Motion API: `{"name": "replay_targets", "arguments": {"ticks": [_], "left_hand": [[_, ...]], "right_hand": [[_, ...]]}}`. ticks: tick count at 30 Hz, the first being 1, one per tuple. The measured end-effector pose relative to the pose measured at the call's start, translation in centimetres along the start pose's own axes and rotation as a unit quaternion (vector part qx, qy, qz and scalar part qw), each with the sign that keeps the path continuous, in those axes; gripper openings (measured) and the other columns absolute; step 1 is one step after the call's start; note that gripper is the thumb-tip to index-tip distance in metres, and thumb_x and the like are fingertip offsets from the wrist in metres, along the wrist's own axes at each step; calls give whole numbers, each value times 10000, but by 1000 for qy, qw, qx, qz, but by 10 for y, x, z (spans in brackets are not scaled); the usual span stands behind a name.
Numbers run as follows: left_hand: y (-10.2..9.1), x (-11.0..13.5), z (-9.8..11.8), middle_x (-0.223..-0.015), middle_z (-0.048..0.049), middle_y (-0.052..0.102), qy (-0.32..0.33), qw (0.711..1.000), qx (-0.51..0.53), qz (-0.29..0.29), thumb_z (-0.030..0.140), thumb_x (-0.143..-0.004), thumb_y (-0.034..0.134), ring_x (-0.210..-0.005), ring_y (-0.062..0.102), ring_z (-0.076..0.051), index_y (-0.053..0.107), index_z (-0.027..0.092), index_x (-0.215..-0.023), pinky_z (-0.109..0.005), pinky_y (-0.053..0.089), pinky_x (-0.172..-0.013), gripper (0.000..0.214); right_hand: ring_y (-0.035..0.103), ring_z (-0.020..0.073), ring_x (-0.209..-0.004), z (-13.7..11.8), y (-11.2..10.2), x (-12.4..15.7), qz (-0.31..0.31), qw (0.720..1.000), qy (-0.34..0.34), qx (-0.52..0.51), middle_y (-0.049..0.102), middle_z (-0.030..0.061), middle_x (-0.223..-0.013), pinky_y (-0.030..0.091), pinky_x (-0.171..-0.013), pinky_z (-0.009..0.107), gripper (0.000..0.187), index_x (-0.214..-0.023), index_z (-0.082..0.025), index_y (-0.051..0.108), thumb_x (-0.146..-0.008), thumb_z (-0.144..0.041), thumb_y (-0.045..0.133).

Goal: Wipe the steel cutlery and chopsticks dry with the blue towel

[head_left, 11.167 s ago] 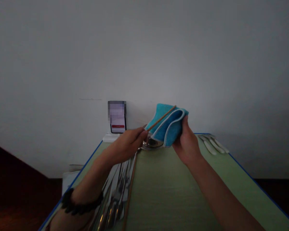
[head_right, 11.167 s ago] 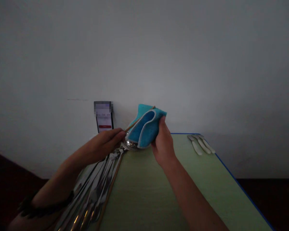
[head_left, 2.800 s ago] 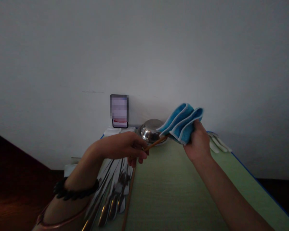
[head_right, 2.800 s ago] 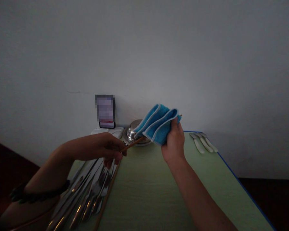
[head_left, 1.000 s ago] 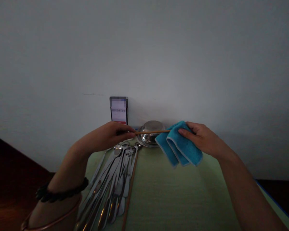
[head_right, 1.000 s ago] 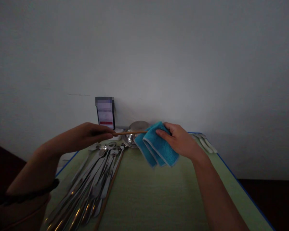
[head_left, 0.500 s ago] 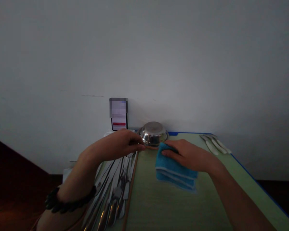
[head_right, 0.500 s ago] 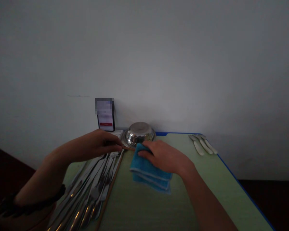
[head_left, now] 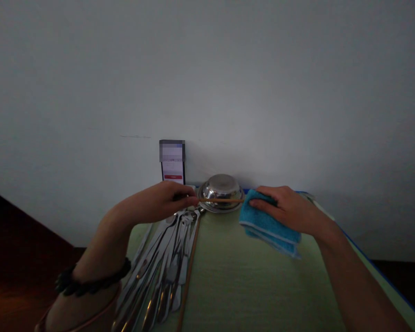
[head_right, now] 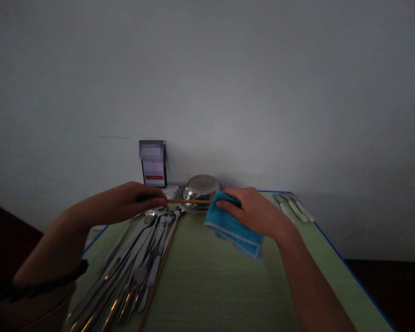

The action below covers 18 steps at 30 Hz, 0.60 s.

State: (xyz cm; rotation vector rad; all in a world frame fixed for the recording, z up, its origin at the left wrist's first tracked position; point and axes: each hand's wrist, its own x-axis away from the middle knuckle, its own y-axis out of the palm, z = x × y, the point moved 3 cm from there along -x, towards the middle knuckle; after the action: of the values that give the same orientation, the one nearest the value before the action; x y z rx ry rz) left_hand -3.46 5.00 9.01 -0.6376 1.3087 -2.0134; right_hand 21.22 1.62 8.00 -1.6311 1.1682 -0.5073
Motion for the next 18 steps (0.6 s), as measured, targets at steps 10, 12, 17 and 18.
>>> {"name": "replay_targets", "arguments": {"ticks": [10,12,17,18], "left_hand": [[0,-7,25,-613,8,556,11,1000,-12,-16,432,-854,390,-541,464,-91,636,155,-848,-203,297,-516,371],[4,-12,33,-655,-7,582,29,999,-18,-14,419,-859,385,-579,488,-102,641,157,-846,-211,306,-540,367],[5,-13,23,-674,-12,609,10,1000,-18,5,452,-848,393,-585,504,-108,644,168,-892,-214,315,-544,381],[4,-11,17,-669,-8,608,1,1000,-17,13,462,-842,402,-579,503,-105,643,170,-893,-211,316,-540,382]], "right_hand": [[566,149,-638,-21,5,-3,-33,998,-23,-44,643,12,-737,363,-582,263,279,-803,-208,612,-835,-431,447],[568,153,-653,-24,5,-4,-34,998,-24,-44,647,16,-750,368,-593,266,277,-826,-209,610,-836,-432,447],[561,146,-637,-17,3,-3,-23,999,-17,-44,643,14,-746,364,-579,262,268,-837,-207,617,-837,-417,449],[556,144,-625,-14,2,-3,-19,999,-14,-39,637,11,-730,360,-571,260,274,-821,-206,616,-836,-421,446]]}}
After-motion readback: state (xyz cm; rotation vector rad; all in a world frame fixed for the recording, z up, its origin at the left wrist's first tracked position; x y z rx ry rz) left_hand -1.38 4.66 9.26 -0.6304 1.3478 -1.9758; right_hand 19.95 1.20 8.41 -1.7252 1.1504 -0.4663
